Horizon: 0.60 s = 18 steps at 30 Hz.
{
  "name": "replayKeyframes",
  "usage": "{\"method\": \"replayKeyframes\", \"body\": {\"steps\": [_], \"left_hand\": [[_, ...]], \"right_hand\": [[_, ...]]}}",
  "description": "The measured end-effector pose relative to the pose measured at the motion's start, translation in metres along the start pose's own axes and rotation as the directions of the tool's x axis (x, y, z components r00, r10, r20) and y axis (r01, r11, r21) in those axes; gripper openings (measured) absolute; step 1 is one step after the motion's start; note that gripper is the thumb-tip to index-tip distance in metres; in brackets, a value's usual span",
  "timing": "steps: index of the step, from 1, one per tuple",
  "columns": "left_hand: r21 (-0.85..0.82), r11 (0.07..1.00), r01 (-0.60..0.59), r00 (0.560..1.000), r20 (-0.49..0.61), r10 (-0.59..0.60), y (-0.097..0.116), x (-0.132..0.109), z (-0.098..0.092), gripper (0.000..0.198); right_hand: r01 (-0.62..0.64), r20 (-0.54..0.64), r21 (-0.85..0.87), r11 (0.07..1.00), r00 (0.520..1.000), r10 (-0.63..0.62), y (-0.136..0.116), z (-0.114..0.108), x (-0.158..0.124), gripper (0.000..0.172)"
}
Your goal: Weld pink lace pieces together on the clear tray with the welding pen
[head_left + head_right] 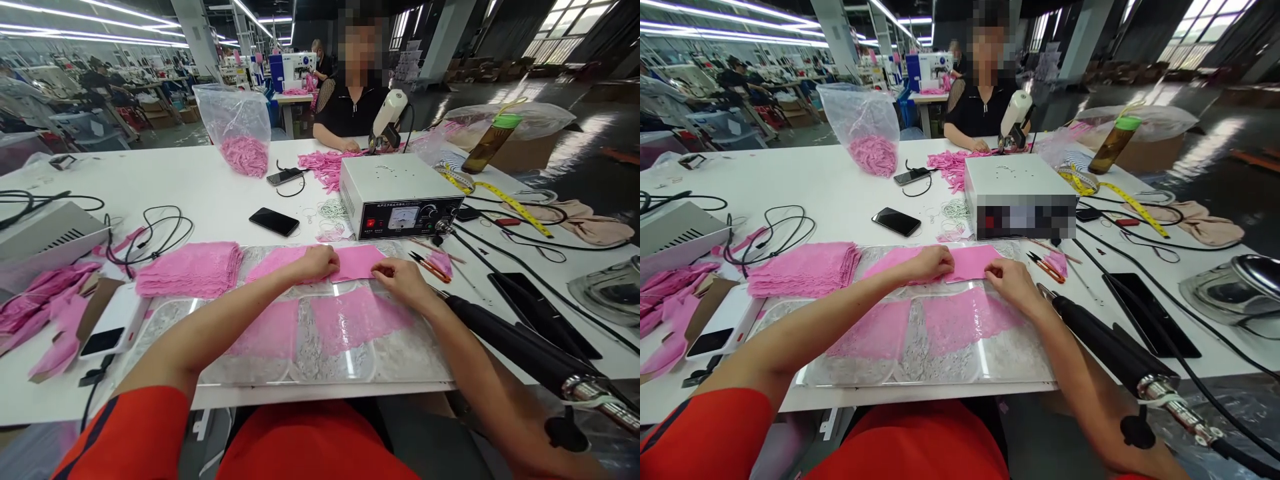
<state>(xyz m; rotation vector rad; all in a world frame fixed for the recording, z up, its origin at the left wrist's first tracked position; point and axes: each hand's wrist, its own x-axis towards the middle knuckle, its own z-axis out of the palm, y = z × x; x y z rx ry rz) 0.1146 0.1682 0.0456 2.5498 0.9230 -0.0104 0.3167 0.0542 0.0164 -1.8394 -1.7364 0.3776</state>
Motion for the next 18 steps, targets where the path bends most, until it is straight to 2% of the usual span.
{"method": "replayKeyframes", "body": {"steps": [8,11,14,18], "left_hand": [[-0.071,0.997,-0.039,0.999,-0.012,0.038,-0.001,0.005,-0.008,0.018],[-0.111,0.992,-0.061,0.998,-0.021,0.059,0.003,0.006,-0.013,0.017],[-0.154,0.985,-0.076,0.997,-0.021,0.074,0.007,0.004,-0.023,0.017],[-0.215,0.972,-0.095,0.995,-0.002,0.097,0.012,-0.009,-0.038,0.017]], "right_hand": [[0.147,-0.027,0.005,0.989,0.989,-0.147,-0.011,0.017,0.002,0.019],[0.201,-0.057,-0.082,0.976,0.977,-0.206,-0.013,0.021,0.004,0.024],[0.207,-0.105,-0.204,0.957,0.967,-0.232,-0.01,0.021,0.006,0.017],[0.175,-0.134,-0.258,0.95,0.967,-0.215,-0.003,0.014,-0.003,0.017]]}}
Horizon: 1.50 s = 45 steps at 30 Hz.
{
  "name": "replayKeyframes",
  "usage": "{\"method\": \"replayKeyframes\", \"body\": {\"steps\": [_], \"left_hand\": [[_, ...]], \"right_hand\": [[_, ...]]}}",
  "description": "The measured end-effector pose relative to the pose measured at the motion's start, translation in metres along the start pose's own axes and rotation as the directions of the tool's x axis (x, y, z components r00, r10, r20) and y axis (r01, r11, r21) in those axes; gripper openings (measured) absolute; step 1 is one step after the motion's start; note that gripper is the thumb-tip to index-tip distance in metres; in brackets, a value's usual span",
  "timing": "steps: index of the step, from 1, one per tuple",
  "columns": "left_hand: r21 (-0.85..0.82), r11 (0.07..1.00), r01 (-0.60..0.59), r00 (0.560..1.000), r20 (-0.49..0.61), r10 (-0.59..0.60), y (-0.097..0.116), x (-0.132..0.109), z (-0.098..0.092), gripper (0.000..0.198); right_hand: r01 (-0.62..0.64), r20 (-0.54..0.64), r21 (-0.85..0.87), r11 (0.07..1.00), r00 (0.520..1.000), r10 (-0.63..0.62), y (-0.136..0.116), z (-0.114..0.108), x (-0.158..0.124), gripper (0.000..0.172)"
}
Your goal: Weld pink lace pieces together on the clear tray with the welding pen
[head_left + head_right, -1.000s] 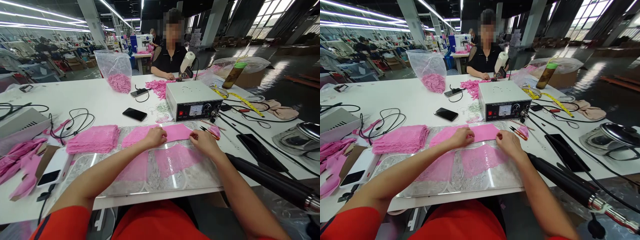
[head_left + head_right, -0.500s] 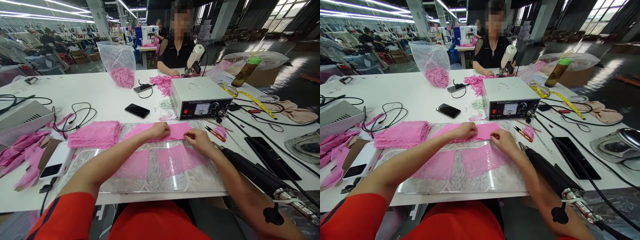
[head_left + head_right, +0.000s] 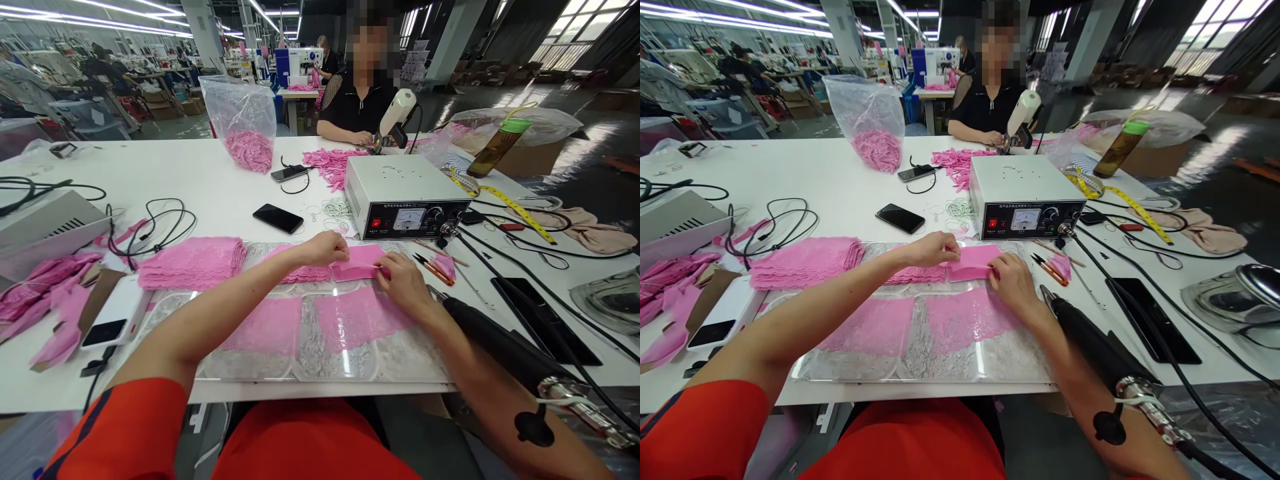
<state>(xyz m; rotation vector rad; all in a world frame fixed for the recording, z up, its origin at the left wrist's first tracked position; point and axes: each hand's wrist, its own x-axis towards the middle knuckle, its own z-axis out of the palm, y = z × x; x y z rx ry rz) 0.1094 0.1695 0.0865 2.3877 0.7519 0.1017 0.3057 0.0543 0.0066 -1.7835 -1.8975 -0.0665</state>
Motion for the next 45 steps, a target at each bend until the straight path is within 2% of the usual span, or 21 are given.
{"method": "replayKeyframes", "body": {"steps": [4,7,9,12,14,18,21,26,31,36,39,45], "left_hand": [[-0.061,0.998,-0.008,0.998,0.059,0.012,0.007,-0.029,0.0,0.016],[-0.1,0.995,-0.023,0.99,0.139,0.037,0.01,-0.052,0.017,0.015],[-0.11,0.993,-0.046,0.98,0.186,0.066,0.011,-0.065,0.033,0.014],[-0.1,0.991,-0.09,0.969,0.22,0.111,0.013,-0.078,0.053,0.013],[-0.078,0.99,-0.115,0.967,0.22,0.13,0.013,-0.082,0.059,0.015],[-0.025,0.988,-0.149,0.966,0.208,0.151,0.012,-0.085,0.061,0.016],[0.008,0.983,-0.183,0.962,0.205,0.178,0.012,-0.084,0.059,0.016],[0.083,0.975,-0.205,0.971,0.139,0.192,0.028,-0.064,0.063,0.015],[0.118,0.976,-0.183,0.981,0.08,0.174,0.061,-0.016,0.085,0.014],[0.12,0.984,-0.129,0.991,0.038,0.125,0.07,0.027,0.109,0.016],[0.121,0.988,-0.1,0.995,0.04,0.095,0.069,0.035,0.116,0.013],[0.125,0.988,-0.095,0.994,0.056,0.089,0.067,0.032,0.116,0.013]], "right_hand": [[0.083,-0.029,-0.046,0.995,0.996,-0.084,0.002,-0.013,-0.03,0.019],[0.191,-0.064,-0.068,0.979,0.979,-0.196,0.002,-0.022,-0.06,0.021],[0.217,-0.059,-0.06,0.974,0.974,-0.221,0.002,-0.028,-0.079,0.021],[0.192,-0.031,-0.014,0.981,0.981,-0.192,0.001,-0.033,-0.099,0.021],[0.176,-0.027,0.014,0.984,0.984,-0.176,0.002,-0.035,-0.107,0.02],[0.162,-0.054,0.054,0.985,0.986,-0.159,0.004,-0.036,-0.113,0.019],[0.069,-0.089,0.08,0.994,0.994,-0.061,0.005,-0.035,-0.115,0.019],[-0.095,-0.143,0.059,0.994,0.984,0.103,0.003,-0.03,-0.115,0.021],[-0.198,-0.174,0.011,0.98,0.965,0.197,0.002,-0.027,-0.112,0.019],[-0.246,-0.157,0.037,0.968,0.956,0.249,0.003,-0.028,-0.109,0.016],[-0.263,-0.146,0.055,0.963,0.952,0.269,0.003,-0.029,-0.109,0.015],[-0.286,-0.142,0.097,0.953,0.944,0.298,0.002,-0.029,-0.11,0.015]]}}
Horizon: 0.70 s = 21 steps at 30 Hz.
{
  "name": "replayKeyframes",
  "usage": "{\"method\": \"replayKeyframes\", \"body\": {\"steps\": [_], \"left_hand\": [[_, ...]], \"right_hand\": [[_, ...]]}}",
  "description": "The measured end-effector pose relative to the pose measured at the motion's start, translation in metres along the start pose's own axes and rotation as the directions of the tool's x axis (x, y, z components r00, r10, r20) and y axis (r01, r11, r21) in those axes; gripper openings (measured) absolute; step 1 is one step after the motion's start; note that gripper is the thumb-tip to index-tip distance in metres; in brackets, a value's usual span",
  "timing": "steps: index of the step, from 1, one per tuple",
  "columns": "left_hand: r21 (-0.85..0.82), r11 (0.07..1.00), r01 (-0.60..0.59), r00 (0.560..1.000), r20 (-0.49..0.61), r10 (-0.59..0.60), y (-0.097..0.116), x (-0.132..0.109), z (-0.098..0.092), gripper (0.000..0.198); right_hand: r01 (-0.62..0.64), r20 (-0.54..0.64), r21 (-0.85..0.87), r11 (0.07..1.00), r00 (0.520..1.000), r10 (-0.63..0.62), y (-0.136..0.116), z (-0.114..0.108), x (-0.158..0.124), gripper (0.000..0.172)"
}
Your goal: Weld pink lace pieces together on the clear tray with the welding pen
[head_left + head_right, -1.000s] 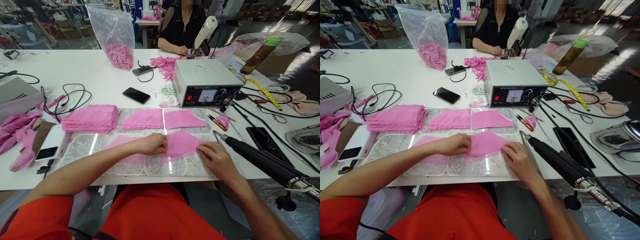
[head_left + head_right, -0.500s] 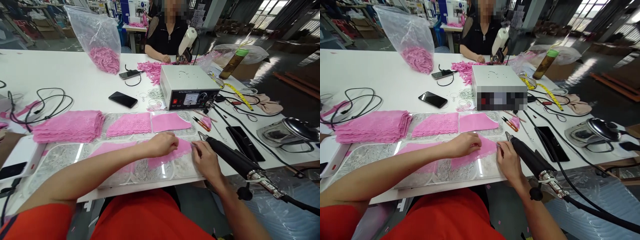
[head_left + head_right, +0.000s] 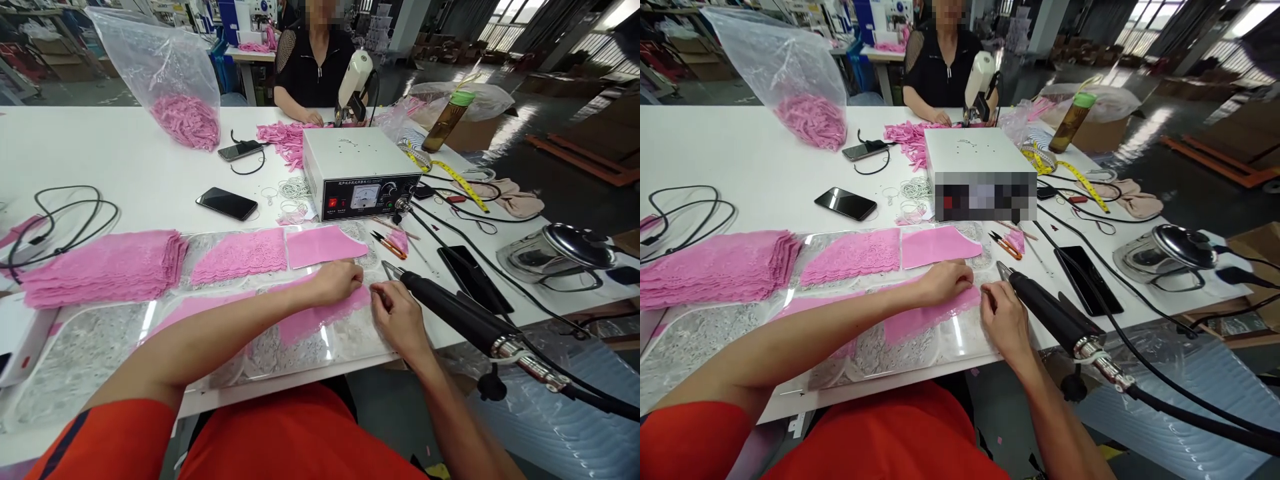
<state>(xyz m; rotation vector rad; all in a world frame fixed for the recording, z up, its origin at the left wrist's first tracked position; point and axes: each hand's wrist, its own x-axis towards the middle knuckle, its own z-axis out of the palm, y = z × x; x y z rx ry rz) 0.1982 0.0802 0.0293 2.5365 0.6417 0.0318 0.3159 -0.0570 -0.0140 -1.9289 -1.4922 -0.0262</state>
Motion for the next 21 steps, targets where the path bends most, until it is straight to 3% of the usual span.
{"method": "replayKeyframes", "body": {"steps": [21], "left_hand": [[-0.084,0.996,-0.041,0.998,-0.06,0.036,-0.0064,-0.0013,0.0068,0.018]], "right_hand": [[0.015,-0.046,0.071,0.997,0.999,-0.012,0.0028,0.0039,-0.0021,0.018]]}}
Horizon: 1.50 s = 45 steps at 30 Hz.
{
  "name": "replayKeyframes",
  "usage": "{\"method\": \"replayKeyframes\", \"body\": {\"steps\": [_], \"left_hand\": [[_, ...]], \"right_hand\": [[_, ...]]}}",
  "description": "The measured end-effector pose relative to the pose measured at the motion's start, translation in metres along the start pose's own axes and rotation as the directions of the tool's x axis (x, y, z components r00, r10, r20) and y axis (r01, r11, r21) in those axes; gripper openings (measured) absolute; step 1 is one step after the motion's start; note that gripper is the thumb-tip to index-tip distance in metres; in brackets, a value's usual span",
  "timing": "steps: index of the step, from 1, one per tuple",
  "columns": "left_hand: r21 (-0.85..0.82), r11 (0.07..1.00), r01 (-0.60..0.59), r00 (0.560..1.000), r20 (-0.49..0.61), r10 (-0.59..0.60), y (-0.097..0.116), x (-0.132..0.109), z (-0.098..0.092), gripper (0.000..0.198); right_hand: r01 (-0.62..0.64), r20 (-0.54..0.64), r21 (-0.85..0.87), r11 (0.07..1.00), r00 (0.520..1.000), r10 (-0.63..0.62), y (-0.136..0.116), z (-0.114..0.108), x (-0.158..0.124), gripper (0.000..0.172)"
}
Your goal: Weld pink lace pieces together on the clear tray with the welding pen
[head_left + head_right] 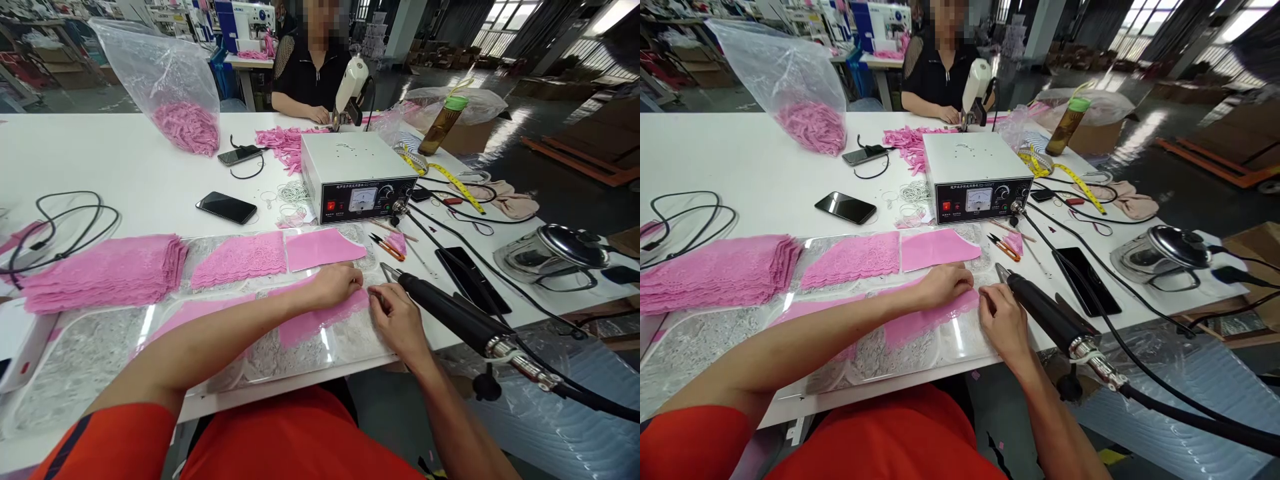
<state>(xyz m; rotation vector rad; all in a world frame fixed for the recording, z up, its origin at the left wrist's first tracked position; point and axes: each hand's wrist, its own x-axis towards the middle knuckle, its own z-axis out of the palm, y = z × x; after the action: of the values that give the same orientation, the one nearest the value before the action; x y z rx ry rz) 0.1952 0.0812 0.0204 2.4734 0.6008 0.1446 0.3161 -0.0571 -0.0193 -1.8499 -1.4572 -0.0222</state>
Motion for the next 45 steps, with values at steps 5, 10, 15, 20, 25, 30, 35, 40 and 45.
{"method": "replayKeyframes", "body": {"steps": [5,10,15,20,25,30,35,40,45], "left_hand": [[-0.069,0.997,-0.044,0.998,-0.037,0.042,-0.005,-0.002,0.001,0.018],[-0.155,0.985,-0.075,0.995,-0.075,0.064,-0.011,-0.002,0.003,0.019],[-0.239,0.966,-0.104,0.992,-0.1,0.082,-0.015,-0.004,0.001,0.018],[-0.268,0.955,-0.124,0.988,-0.12,0.095,-0.016,-0.007,-0.003,0.019],[-0.271,0.951,-0.147,0.986,-0.12,0.118,-0.016,-0.007,-0.004,0.017],[-0.311,0.939,-0.149,0.984,-0.139,0.11,-0.016,-0.008,-0.005,0.018],[-0.386,0.915,-0.12,0.98,-0.192,0.048,-0.016,-0.018,-0.016,0.013],[-0.529,0.848,-0.037,0.977,-0.197,-0.08,-0.021,-0.041,-0.034,0.01],[-0.776,0.631,0.0,0.973,-0.145,-0.179,-0.032,-0.069,-0.055,0.007]], "right_hand": [[0.005,0.002,0.029,1.0,1.0,-0.005,0.0,-0.001,0.001,0.019],[-0.006,0.01,0.073,0.997,1.0,0.005,0.001,-0.002,0.0,0.021],[-0.007,0.026,0.069,0.998,1.0,0.005,-0.002,-0.003,0.0,0.02],[-0.001,0.021,0.065,0.998,1.0,0.0,-0.005,-0.003,0.002,0.019],[0.012,0.012,0.089,0.996,1.0,-0.013,-0.006,-0.004,0.001,0.018],[0.021,0.016,0.054,0.998,1.0,-0.021,-0.008,-0.005,0.001,0.019],[0.018,-0.008,-0.054,0.998,1.0,-0.019,-0.006,-0.003,-0.002,0.018],[0.149,-0.027,-0.02,0.989,0.988,-0.15,-0.02,-0.009,-0.004,0.017],[0.289,0.089,0.017,0.957,0.953,-0.29,-0.061,0.001,-0.002,0.028]]}}
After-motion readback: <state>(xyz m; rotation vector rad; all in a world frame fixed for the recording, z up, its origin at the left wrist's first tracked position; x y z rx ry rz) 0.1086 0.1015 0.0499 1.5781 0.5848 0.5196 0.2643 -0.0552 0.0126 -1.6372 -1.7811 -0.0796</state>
